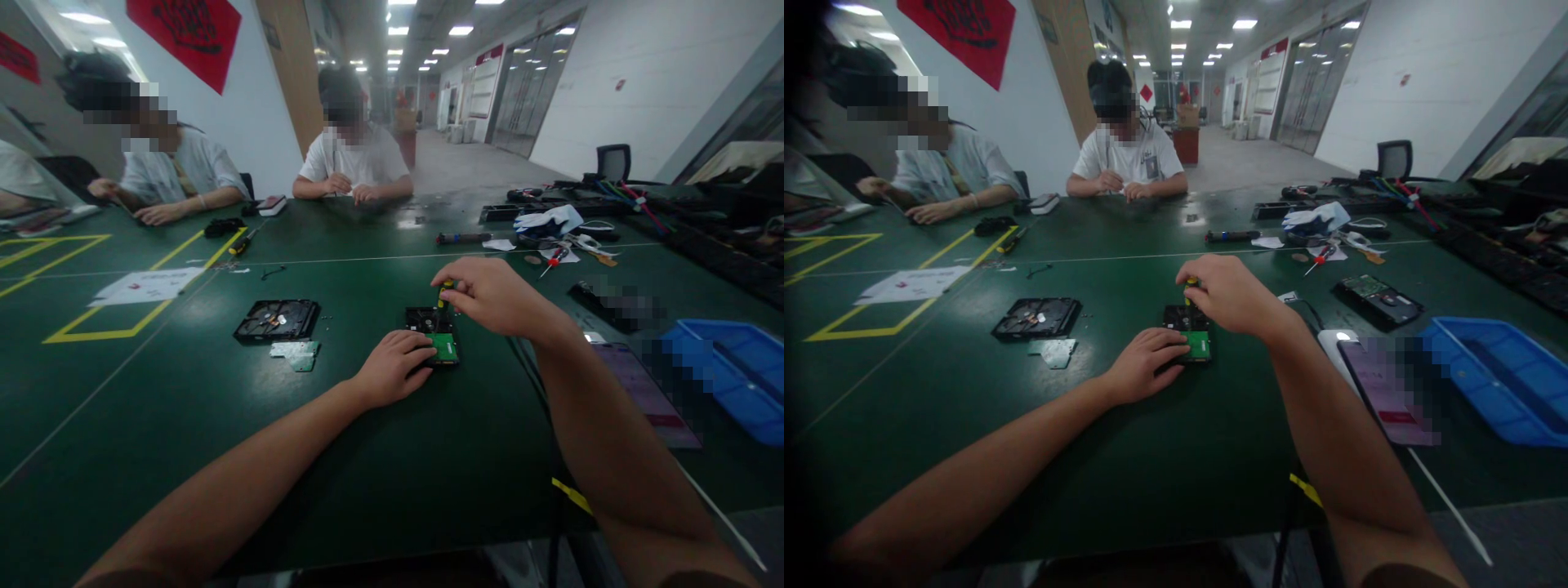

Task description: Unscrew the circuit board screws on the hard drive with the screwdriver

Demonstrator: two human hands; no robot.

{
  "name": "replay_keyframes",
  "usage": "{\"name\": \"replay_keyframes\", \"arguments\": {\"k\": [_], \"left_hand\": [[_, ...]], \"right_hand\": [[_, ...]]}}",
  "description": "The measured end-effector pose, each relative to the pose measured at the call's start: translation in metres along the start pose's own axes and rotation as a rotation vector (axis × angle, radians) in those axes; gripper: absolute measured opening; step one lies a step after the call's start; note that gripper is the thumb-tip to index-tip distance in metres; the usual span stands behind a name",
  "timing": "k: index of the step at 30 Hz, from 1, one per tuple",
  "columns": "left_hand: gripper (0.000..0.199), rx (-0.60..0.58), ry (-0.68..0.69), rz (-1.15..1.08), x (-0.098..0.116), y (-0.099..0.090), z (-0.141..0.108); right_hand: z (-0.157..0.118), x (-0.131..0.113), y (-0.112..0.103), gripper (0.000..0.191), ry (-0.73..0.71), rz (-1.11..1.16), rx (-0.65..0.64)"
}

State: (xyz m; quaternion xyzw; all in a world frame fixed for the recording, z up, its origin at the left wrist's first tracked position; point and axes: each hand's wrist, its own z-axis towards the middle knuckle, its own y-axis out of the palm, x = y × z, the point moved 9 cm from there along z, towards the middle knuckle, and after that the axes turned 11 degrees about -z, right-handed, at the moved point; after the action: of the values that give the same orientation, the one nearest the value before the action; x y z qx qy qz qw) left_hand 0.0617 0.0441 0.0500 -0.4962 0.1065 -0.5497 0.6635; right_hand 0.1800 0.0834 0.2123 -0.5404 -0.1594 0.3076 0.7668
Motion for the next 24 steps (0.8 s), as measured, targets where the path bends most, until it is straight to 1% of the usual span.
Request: {"name": "replay_keyframes", "arguments": {"k": [4, 8, 14, 24], "left_hand": [[0.036, -0.004, -0.003, 0.002, 0.0007, -0.0004, 0.0002], [0.036, 0.001, 0.006, 0.010, 0.0017, -0.0011, 0.0004], [0.036, 0.007, -0.001, 0.008, 0.0021, -0.0020, 0.0002], [0.037, -0.007, -0.005, 0.009, -0.0010, 0.0000, -0.0013]], "right_hand": [[0.0004, -0.0031, -0.0007, 0.020, -0.014, 0.026, 0.018], [0.0019, -0.0047, 0.0004, 0.021, -0.033, 0.056, 0.004], [0.0001, -0.0028, -0.0013, 0.020, 0.017, 0.049, -0.028], [0.0018, -0.0010, 0.0008, 0.020, 0.009, 0.017, -0.035]]}}
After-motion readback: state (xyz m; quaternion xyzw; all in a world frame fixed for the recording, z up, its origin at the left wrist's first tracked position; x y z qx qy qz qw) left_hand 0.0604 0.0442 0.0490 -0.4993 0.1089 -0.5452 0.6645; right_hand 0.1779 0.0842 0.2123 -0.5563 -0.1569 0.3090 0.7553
